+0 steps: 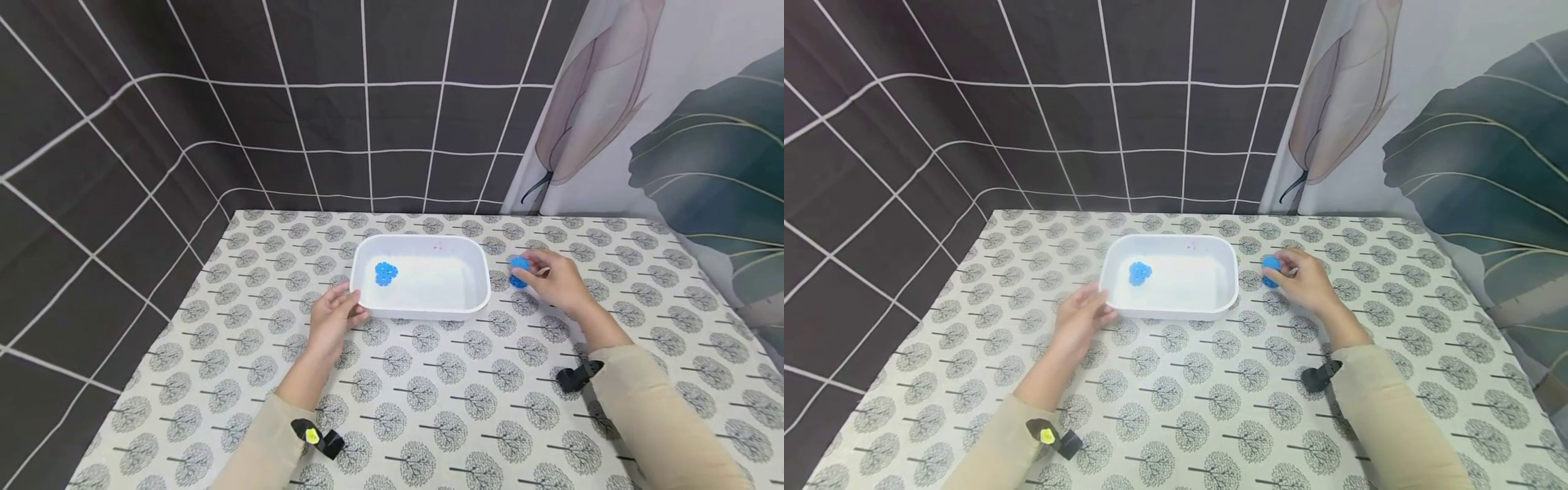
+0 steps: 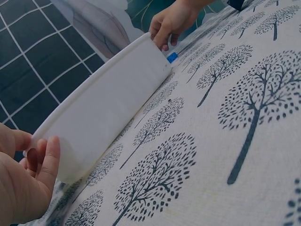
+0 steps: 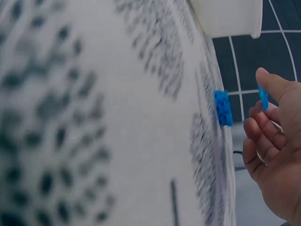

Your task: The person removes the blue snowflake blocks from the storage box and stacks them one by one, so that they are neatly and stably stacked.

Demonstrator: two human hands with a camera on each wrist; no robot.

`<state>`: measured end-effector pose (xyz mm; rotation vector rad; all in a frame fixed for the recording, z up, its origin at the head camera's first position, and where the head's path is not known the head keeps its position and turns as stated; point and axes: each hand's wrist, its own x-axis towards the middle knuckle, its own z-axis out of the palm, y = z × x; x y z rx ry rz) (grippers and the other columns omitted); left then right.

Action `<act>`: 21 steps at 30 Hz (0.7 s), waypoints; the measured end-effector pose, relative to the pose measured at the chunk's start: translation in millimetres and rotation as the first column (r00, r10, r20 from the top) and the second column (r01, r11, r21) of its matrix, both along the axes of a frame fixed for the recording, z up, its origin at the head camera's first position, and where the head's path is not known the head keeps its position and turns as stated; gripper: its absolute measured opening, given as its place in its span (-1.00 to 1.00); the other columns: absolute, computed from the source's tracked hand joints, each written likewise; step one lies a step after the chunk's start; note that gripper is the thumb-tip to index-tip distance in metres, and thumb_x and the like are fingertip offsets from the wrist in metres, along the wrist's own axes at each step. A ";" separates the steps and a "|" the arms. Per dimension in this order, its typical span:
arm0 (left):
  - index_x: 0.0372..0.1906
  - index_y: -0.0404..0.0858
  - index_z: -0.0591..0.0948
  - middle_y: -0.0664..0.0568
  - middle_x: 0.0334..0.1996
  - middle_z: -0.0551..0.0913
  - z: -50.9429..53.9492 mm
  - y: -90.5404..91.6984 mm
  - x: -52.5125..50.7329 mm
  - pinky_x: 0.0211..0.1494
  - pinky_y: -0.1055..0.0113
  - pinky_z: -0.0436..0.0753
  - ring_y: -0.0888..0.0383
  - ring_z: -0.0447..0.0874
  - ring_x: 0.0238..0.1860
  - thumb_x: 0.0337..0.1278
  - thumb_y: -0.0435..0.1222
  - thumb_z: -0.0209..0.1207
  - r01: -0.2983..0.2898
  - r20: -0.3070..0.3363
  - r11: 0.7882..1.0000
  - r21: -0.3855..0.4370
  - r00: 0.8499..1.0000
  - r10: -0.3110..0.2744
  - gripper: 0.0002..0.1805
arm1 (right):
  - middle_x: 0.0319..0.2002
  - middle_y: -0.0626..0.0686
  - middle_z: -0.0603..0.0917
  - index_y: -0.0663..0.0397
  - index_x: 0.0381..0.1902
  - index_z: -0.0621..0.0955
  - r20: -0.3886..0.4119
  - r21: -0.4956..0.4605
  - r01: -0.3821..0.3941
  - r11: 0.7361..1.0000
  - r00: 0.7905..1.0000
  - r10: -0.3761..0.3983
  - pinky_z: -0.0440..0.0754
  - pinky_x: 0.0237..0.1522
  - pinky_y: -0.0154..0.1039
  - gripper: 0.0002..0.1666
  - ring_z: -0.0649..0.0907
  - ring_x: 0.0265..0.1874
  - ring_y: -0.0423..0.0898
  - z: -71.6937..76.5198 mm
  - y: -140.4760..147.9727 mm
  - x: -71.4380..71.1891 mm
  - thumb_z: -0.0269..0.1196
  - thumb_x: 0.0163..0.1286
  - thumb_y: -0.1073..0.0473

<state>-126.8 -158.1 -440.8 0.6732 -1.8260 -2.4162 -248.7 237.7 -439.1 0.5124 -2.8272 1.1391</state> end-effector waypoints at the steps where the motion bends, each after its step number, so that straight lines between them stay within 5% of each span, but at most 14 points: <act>1: 0.33 -0.35 0.44 -0.24 -0.07 0.60 -0.1 0.0 0.0 -0.08 0.36 0.83 0.18 0.66 -0.32 0.37 -0.41 0.20 -0.001 0.003 1.000 0.002 1.000 0.001 -0.52 | -0.21 0.19 0.66 0.36 0.14 0.59 0.007 0.009 -0.002 1.000 1.000 0.002 0.62 -0.31 -0.55 -0.48 0.64 -0.21 0.06 -0.8 1.6 0.1 0.35 0.43 0.05; 21: 0.32 -0.36 0.43 -0.22 -0.09 0.59 -0.4 0.5 -0.5 -0.07 0.37 0.83 0.19 0.65 -0.33 0.38 -0.41 0.19 -0.003 0.011 1.000 -0.004 1.000 0.003 -0.53 | -0.09 0.25 0.65 0.36 0.16 0.59 0.059 0.136 -0.082 0.987 0.995 0.075 0.63 -0.19 -0.21 -0.44 0.56 -0.23 0.03 -10.5 12.5 -2.3 0.38 0.39 0.04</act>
